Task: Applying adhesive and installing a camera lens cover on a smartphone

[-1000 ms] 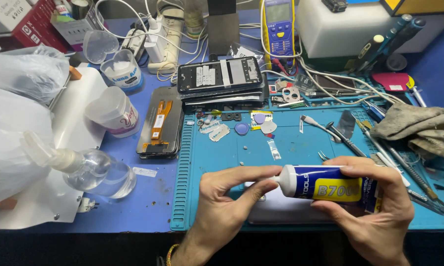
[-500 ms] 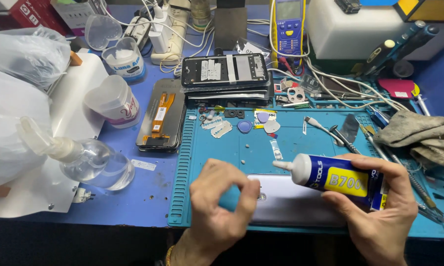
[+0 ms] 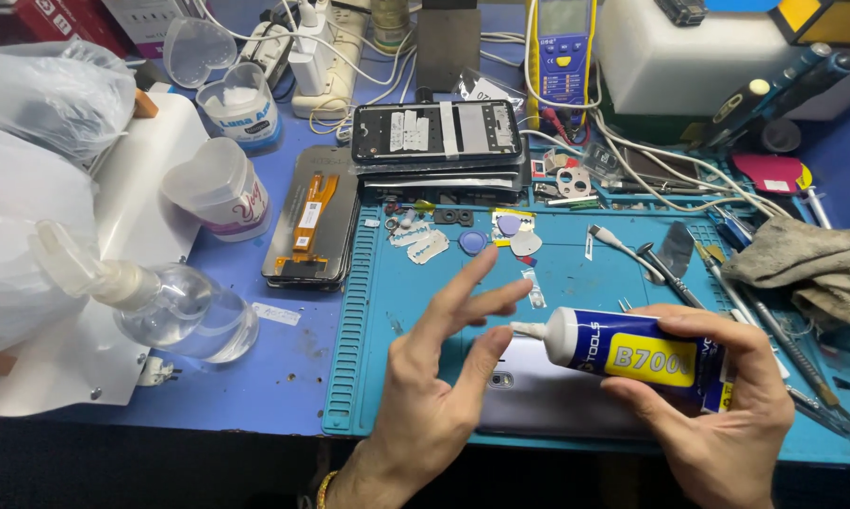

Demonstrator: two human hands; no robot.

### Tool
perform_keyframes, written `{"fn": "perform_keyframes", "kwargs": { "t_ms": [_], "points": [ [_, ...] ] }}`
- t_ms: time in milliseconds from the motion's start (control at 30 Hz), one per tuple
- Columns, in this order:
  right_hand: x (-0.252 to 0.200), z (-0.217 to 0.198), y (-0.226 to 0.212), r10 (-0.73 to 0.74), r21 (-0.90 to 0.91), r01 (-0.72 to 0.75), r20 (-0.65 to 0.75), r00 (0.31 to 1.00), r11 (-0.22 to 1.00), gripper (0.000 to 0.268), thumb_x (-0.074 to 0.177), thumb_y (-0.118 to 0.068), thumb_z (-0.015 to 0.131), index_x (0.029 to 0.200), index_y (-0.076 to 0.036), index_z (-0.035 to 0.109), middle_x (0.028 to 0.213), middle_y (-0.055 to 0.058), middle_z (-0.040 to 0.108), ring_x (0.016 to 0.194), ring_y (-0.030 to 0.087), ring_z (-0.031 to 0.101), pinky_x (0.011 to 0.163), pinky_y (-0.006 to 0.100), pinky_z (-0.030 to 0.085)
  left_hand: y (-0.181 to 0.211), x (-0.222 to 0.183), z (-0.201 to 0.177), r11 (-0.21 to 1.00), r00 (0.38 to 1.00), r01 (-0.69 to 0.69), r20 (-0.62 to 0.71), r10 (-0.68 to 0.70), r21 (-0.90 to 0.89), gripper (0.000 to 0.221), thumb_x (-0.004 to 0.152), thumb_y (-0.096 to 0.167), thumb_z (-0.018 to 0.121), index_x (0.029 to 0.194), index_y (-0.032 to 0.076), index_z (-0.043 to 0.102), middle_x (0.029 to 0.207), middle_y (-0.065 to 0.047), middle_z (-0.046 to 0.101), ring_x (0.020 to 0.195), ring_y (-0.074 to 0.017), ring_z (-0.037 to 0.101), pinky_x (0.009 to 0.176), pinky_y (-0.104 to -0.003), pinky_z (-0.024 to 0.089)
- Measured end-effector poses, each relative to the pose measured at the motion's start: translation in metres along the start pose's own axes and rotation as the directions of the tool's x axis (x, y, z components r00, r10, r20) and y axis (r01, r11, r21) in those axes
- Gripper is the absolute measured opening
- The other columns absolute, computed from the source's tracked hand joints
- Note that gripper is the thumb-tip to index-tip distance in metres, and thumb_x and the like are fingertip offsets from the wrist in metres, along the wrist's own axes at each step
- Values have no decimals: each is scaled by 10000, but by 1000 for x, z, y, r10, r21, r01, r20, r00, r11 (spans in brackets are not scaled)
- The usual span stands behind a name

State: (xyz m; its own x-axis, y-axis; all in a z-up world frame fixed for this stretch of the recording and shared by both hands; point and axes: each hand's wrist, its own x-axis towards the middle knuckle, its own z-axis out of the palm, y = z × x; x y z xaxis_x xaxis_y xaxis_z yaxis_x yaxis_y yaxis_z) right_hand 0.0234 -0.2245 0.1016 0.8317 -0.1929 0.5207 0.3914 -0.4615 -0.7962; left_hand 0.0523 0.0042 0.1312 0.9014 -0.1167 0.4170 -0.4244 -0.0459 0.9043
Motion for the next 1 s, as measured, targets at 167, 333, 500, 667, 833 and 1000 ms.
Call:
{"fn": "perform_keyframes", "kwargs": {
  "t_ms": [167, 333, 500, 667, 833, 1000],
  "points": [
    [3, 1, -6, -22, 7, 22, 49, 999, 1000, 626, 692, -77, 884, 1212, -8, 543, 1209, 233, 707, 1163, 323, 748, 1108, 390, 598, -17, 2, 0, 992, 999, -34, -4, 35, 123, 181, 1028, 273, 676, 974, 148, 795, 831, 43, 801, 767, -124, 650, 788, -283, 504],
    [3, -3, -2, -7, -10, 7, 48, 999, 1000, 620, 693, -57, 890, 1220, 5, 570, 1215, 201, 703, 1174, 312, 753, 1101, 382, 615, -21, -2, -4, 974, 987, -160, 13, 160, 162, 140, 960, 44, 785, 1053, 144, 815, 1016, 9, 856, 790, -141, 701, 849, -288, 511],
    [1, -7, 5, 38, 60, -42, 73, 997, 997, 637, 687, -94, 857, 1243, 2, 561, 1243, 236, 710, 1227, 318, 736, 1123, 387, 607, -13, -2, -7, 889, 926, -377, 89, 367, 260, 305, 1080, -52, 632, 1251, 157, 774, 1318, 1, 792, 976, -213, 624, 962, -347, 429],
    [2, -4, 2, 28, 3, -28, 49, 998, 1000, 659, 679, -85, 874, 1245, 8, 550, 1252, 235, 711, 1231, 321, 732, 1128, 391, 599, -4, 3, -5, 994, 997, -52, -45, 56, 94, 217, 1075, 211, 589, 1237, 124, 704, 1119, -37, 728, 1092, -187, 630, 980, -328, 500],
    [2, -5, 0, 19, -6, -19, 59, 998, 1000, 653, 676, -76, 888, 1240, 1, 567, 1243, 196, 698, 1195, 304, 741, 1128, 383, 596, -13, 3, -1, 990, 999, -28, -19, 31, 140, 145, 968, 209, 775, 835, 153, 754, 708, 62, 754, 662, -94, 543, 678, -255, 484],
    [4, -11, -1, 123, -27, -121, 77, 989, 992, 669, 670, -57, 874, 1278, 14, 603, 1257, 221, 726, 1206, 277, 722, 1087, 355, 595, -22, -3, -5, 914, 950, -311, 63, 305, 260, 116, 976, 145, 812, 1092, 138, 815, 882, 27, 804, 690, -149, 596, 736, -305, 424]
  ]
}}
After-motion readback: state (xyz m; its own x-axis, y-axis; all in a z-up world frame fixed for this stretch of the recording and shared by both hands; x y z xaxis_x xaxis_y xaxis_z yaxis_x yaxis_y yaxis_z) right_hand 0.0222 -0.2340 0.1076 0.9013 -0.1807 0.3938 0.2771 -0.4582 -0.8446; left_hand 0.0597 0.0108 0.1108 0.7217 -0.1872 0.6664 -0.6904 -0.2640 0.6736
